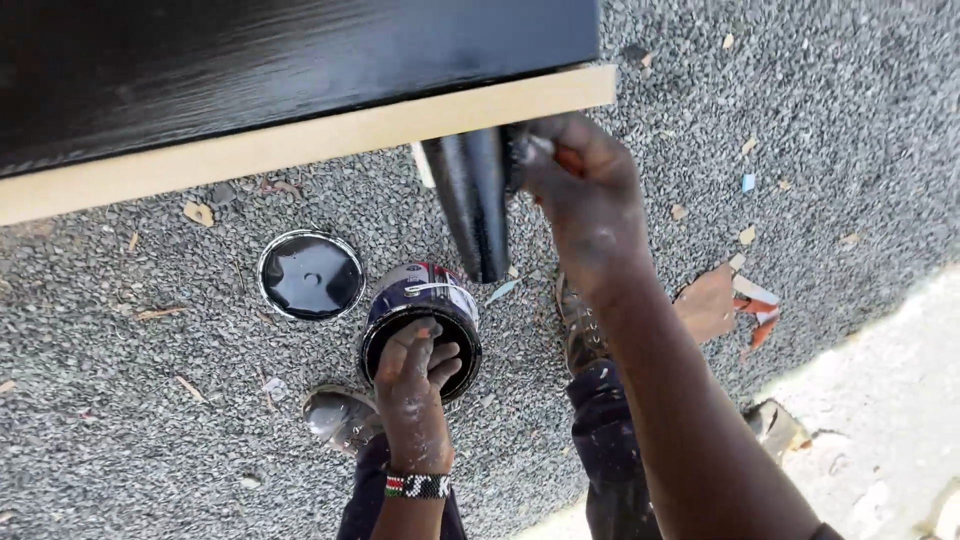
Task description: The person paints the side of a wooden board with black paint using a small roller. They repeatedly dip the roller into a paint can and apply the paint to the wood surface, working along the edge of the board.
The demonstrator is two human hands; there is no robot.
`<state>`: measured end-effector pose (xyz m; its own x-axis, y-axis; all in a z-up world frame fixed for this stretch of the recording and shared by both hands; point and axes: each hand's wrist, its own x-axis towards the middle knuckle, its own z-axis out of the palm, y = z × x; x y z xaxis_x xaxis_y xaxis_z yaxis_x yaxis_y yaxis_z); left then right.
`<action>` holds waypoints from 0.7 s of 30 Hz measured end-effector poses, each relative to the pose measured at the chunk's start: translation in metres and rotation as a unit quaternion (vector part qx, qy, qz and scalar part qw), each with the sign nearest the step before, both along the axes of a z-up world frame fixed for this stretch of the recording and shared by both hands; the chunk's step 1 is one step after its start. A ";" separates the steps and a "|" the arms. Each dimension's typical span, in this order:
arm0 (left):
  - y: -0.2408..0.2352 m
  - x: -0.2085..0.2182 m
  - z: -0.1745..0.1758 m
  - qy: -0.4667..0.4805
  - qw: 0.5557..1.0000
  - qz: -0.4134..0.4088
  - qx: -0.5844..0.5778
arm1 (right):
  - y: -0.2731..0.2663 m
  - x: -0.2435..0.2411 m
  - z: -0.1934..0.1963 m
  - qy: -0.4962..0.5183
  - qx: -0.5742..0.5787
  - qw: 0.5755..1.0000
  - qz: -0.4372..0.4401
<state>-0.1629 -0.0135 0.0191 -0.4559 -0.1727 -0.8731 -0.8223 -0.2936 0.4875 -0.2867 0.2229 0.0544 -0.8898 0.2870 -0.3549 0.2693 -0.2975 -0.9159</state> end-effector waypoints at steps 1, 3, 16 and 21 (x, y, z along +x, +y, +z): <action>0.000 0.001 0.001 -0.014 1.000 0.012 -0.003 | 0.000 0.008 0.009 -0.013 0.075 0.997 0.014; -0.004 0.002 0.009 -0.027 0.999 0.035 -0.003 | -0.007 0.030 0.030 -0.023 0.153 0.987 0.039; 0.007 0.033 0.048 -0.059 0.987 0.037 0.148 | -0.028 0.052 0.100 0.022 0.545 0.824 0.156; -0.003 0.048 0.058 -0.083 0.979 0.056 0.175 | -0.024 0.011 0.112 0.151 0.691 0.660 0.252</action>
<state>-0.1144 -0.0161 0.0770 -0.2982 0.1097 -0.9482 -0.8347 -0.5119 0.2033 -0.2754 0.1987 0.1664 -0.9661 -0.2087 0.1522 -0.2422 0.9365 -0.2536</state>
